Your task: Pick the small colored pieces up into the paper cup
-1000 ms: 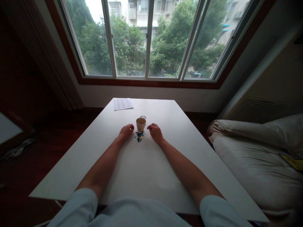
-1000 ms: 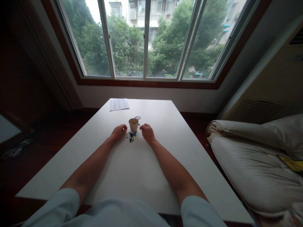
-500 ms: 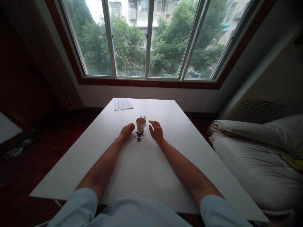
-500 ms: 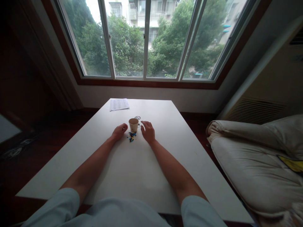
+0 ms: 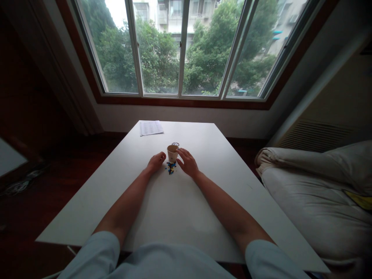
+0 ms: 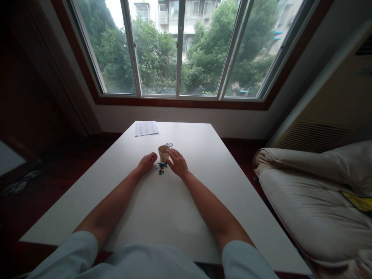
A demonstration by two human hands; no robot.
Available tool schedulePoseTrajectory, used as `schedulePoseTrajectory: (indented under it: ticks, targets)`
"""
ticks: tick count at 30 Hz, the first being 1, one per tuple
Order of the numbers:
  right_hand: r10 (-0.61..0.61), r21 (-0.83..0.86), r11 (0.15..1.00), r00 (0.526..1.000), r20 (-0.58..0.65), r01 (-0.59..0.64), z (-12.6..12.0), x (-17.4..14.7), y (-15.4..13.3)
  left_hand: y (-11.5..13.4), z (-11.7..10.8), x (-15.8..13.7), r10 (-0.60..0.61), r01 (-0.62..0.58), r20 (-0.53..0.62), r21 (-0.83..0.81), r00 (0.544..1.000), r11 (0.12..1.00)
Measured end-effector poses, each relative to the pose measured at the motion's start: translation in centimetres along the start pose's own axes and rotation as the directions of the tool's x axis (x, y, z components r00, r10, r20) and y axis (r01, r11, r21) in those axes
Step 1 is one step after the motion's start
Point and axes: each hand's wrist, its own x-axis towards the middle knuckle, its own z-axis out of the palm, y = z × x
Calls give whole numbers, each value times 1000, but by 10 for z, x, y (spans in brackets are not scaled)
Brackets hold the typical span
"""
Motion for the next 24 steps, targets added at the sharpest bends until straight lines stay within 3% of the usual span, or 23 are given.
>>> schedulePoseTrajectory:
  ticks: [12, 24]
  targets:
    - [-14, -52, 998, 998, 58, 17, 0, -1, 1, -2, 2, 0, -18, 18, 7, 1, 1000, 1000]
    - [26, -36, 999, 1000, 17, -26, 0, -3, 1, 3, 0, 0, -37, 37, -15, -9, 999, 999]
